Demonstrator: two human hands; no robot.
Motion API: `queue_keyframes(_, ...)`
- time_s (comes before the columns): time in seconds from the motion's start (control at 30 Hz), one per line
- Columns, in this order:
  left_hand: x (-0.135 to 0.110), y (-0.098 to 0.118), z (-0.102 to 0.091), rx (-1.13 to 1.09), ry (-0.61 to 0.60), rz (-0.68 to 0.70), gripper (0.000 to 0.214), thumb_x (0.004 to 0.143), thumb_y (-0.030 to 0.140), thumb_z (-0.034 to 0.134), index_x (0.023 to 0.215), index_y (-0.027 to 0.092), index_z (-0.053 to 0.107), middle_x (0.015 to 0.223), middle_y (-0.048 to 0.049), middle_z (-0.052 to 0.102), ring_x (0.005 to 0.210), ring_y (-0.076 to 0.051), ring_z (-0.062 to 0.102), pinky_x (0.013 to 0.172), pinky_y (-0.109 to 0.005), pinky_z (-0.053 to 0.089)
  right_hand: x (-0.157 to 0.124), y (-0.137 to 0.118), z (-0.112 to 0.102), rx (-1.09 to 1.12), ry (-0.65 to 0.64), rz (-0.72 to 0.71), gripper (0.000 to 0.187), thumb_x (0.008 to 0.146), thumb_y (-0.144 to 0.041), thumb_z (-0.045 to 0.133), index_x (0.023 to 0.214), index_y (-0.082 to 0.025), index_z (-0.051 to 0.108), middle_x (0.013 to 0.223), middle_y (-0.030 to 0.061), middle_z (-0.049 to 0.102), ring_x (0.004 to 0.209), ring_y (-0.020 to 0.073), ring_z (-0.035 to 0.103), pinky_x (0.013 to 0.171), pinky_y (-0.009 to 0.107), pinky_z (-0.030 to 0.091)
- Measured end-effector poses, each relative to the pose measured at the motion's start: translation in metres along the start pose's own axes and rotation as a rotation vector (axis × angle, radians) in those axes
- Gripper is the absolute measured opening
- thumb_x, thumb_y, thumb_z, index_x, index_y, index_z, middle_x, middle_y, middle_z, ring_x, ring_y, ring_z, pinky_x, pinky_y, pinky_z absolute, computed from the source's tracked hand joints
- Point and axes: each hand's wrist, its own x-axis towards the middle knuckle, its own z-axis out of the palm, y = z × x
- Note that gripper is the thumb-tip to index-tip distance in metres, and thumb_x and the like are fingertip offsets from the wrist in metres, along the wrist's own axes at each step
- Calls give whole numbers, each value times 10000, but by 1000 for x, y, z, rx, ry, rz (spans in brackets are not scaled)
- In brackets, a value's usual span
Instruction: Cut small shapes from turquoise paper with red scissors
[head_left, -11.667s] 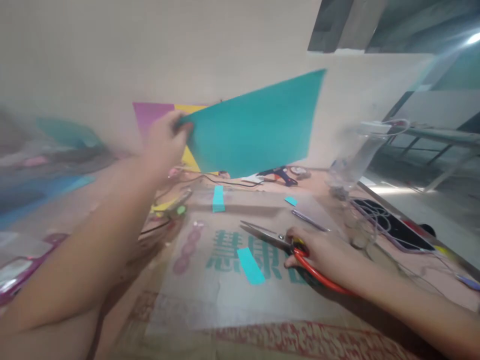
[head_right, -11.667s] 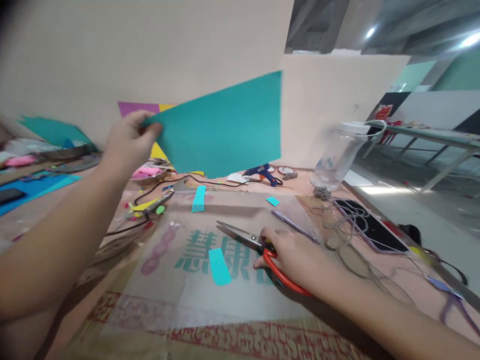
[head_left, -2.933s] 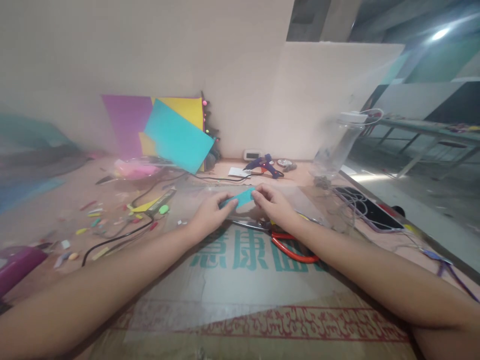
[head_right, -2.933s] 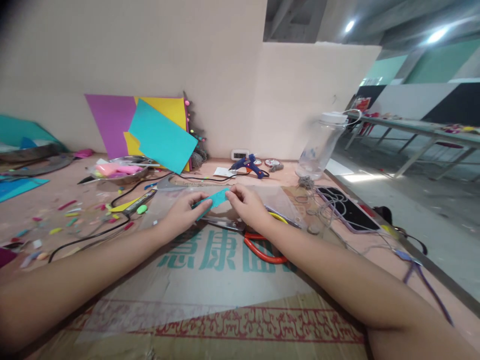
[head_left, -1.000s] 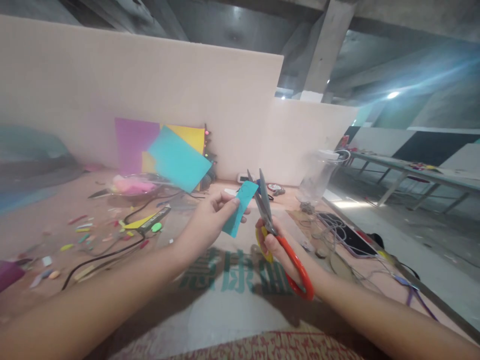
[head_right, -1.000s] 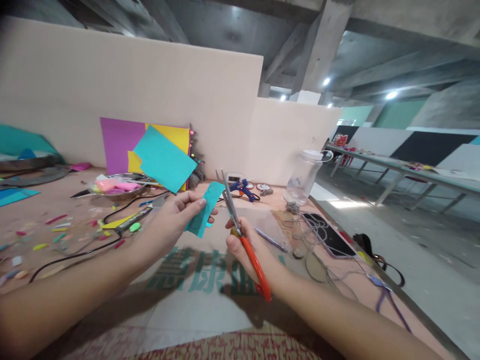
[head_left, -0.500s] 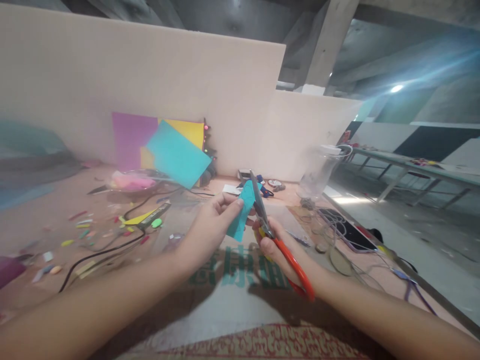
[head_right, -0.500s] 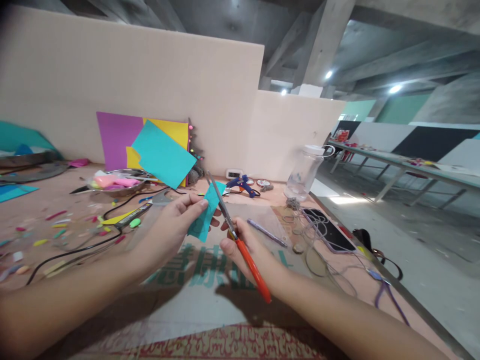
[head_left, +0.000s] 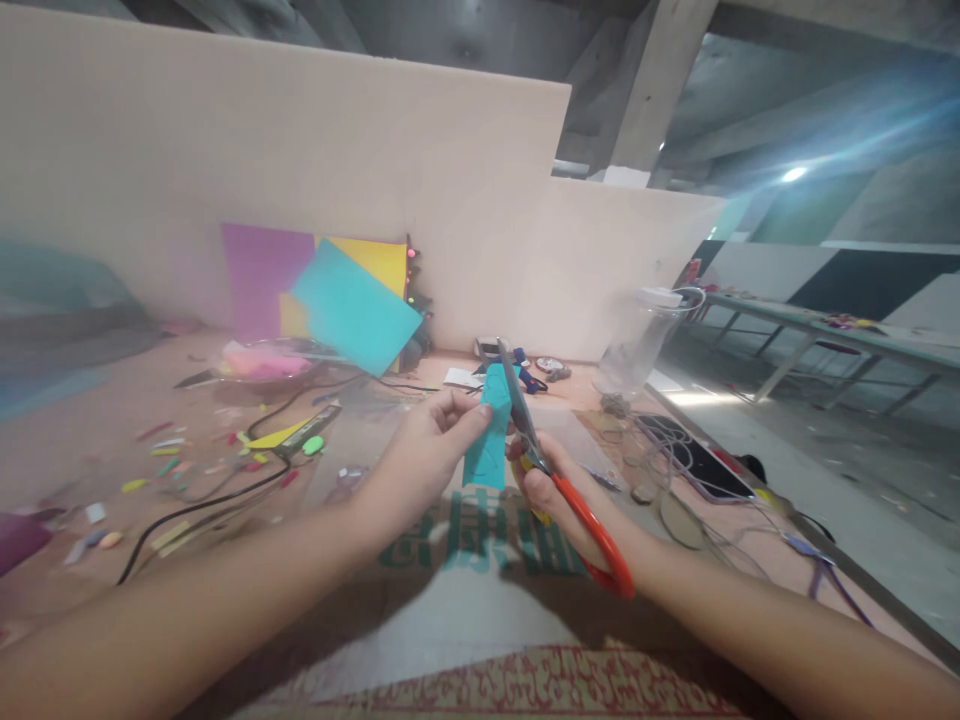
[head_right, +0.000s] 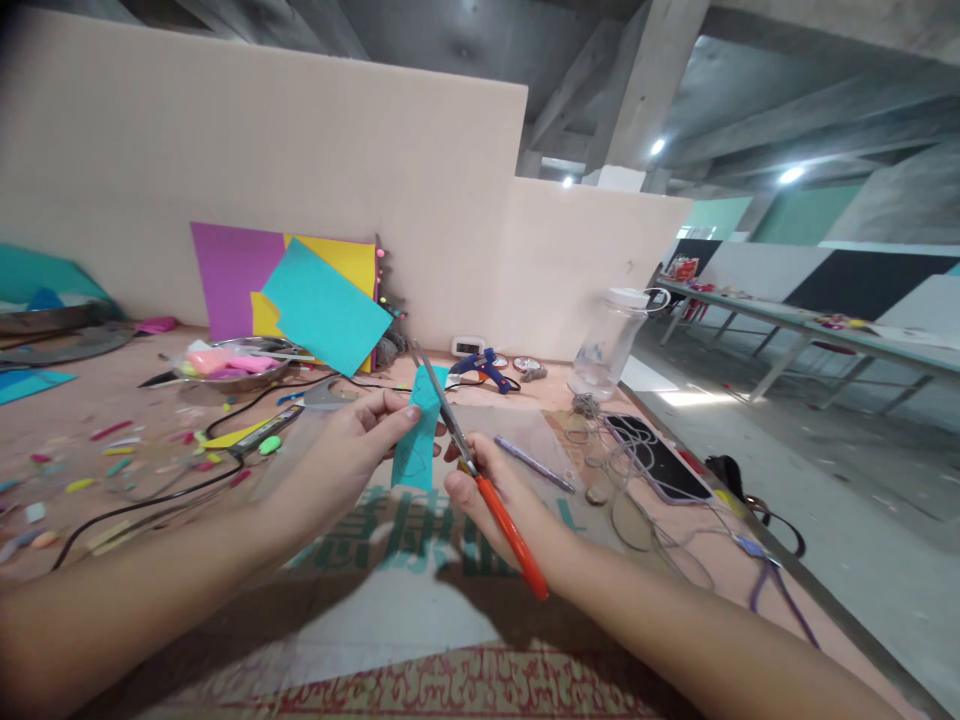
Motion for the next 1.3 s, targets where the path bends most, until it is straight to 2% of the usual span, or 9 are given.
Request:
queue_keyframes(0.33, 1, -4, 0, -16, 5, -1, 328, 830, 483, 728, 859, 183, 599, 844, -29, 678, 811, -180, 655, 777, -326, 547, 3, -8, -1, 30, -22, -12, 486, 981, -691, 505, 1095, -224, 573, 927, 36, 563, 784, 177, 534, 675, 301, 489)
queue_keyframes(0.57, 2, -4, 0, -18, 2, -8, 327, 838, 485, 725, 857, 188, 591, 823, -24, 675, 794, -178, 655, 758, -322, 547, 3, -7, -1, 50, -9, 8, 469, 958, -710, 522, 1063, -255, 563, 943, 34, 576, 822, 196, 560, 690, 308, 495)
queue_keyframes(0.73, 0, -3, 1, -20, -2, -5, 333, 831, 491, 728, 854, 189, 590, 815, -19, 675, 787, -176, 655, 768, -324, 546, 3, -6, 2, 58, 13, 5, 486, 946, -714, 539, 1076, -248, 571, 958, 45, 596, 874, 215, 589, 772, 346, 526)
queue_keyframes(0.97, 2, -3, 0, 12, 6, 12, 333, 837, 491, 717, 851, 190, 574, 798, -13, 648, 758, -176, 633, 749, -334, 537, 3, -7, 1, 55, 19, 31, 509, 930, -722, 552, 1049, -228, 575, 903, 33, 569, 784, 187, 544, 655, 302, 486)
queue_keyframes(1.13, 2, -5, 0, 39, 2, 42, 327, 846, 489, 707, 844, 193, 569, 803, -14, 649, 770, -177, 631, 750, -329, 527, 3, -8, 2, 49, 21, 24, 535, 925, -743, 544, 1033, -220, 562, 858, 11, 525, 742, 173, 512, 665, 296, 483)
queue_keyframes(1.3, 1, -5, 0, 54, 22, 68, 301, 845, 463, 705, 827, 191, 578, 786, 8, 605, 749, -156, 593, 736, -307, 507, 4, -10, 1, 21, 33, 29, 535, 910, -755, 553, 1039, -235, 574, 916, 42, 580, 810, 207, 553, 732, 330, 517)
